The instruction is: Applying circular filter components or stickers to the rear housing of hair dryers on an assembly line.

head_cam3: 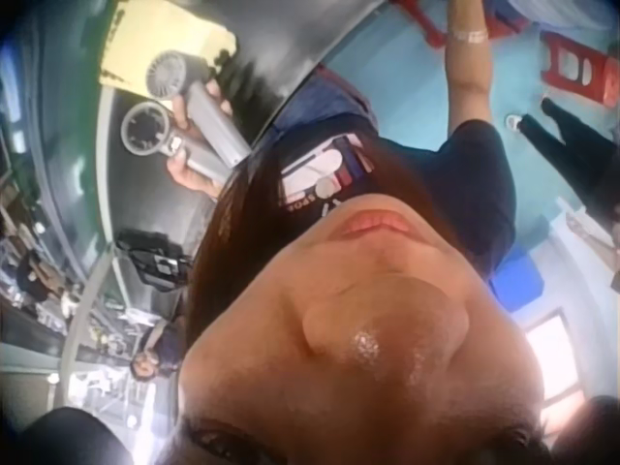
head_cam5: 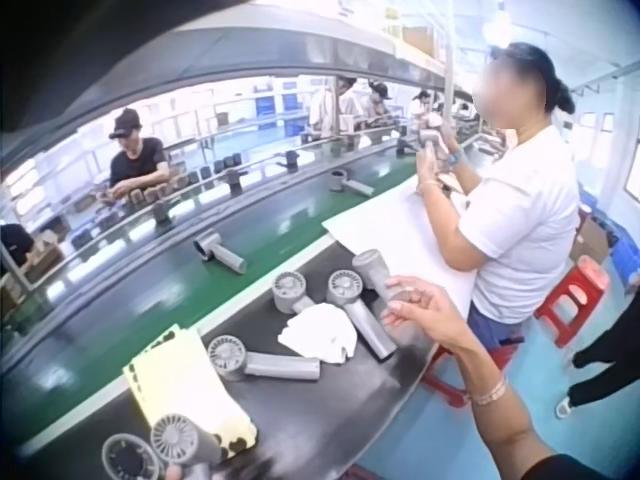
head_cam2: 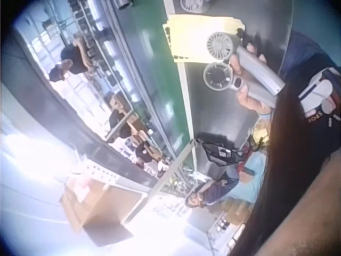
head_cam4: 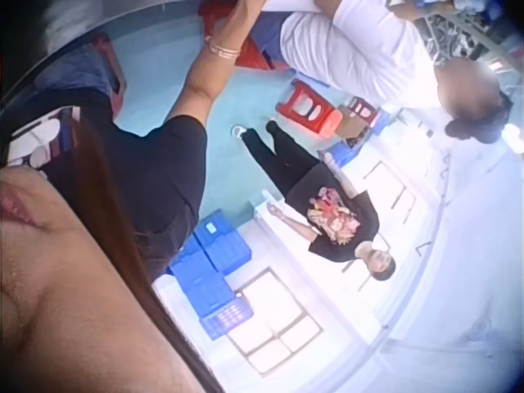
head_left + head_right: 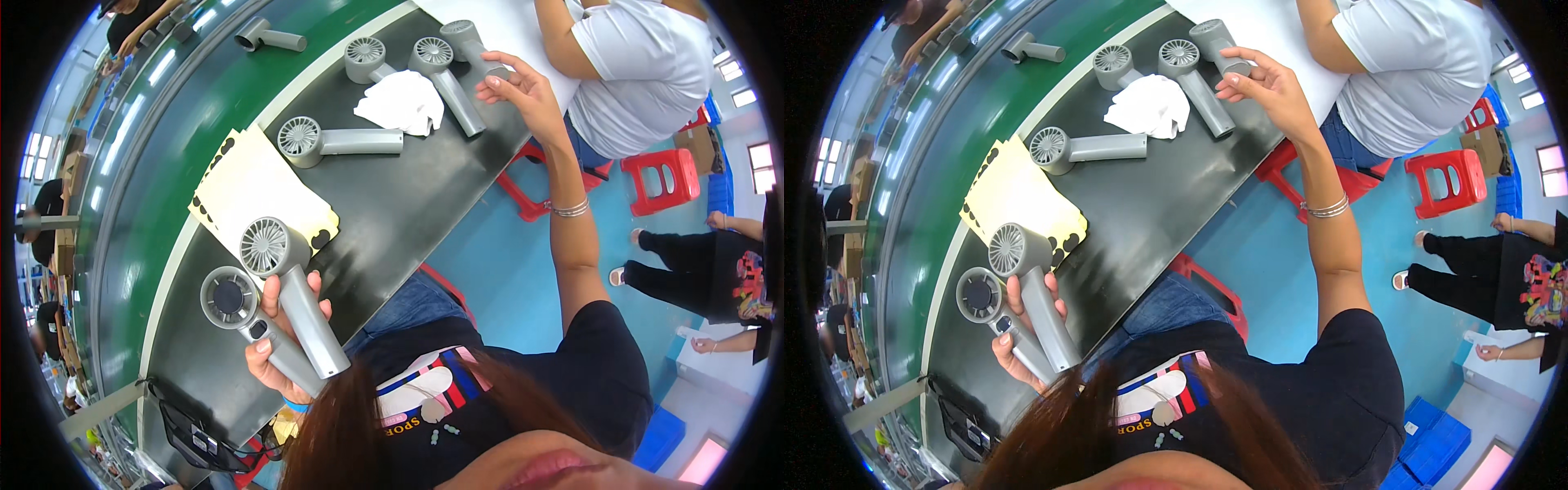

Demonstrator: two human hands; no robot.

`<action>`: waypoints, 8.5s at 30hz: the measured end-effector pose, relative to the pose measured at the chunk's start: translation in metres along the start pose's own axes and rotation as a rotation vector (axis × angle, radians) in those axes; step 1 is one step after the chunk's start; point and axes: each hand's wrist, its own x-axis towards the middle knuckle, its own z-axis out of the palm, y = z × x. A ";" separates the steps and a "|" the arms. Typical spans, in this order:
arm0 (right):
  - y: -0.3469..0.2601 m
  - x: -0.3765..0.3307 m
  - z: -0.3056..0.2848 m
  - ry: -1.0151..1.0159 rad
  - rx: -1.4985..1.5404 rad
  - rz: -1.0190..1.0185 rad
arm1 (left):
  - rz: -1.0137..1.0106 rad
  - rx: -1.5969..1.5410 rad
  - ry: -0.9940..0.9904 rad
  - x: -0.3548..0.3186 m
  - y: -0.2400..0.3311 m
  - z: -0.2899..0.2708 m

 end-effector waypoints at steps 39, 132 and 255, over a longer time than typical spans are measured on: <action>-0.030 0.071 0.034 0.202 -0.156 -0.155 | -0.056 -0.005 0.034 0.014 -0.017 0.027; -0.122 -0.087 0.260 -0.745 0.238 0.030 | 0.059 -0.244 0.121 0.008 0.050 -0.019; -0.094 -0.007 0.371 -0.772 -0.250 -0.292 | 1.086 1.534 1.527 -0.149 0.236 -0.164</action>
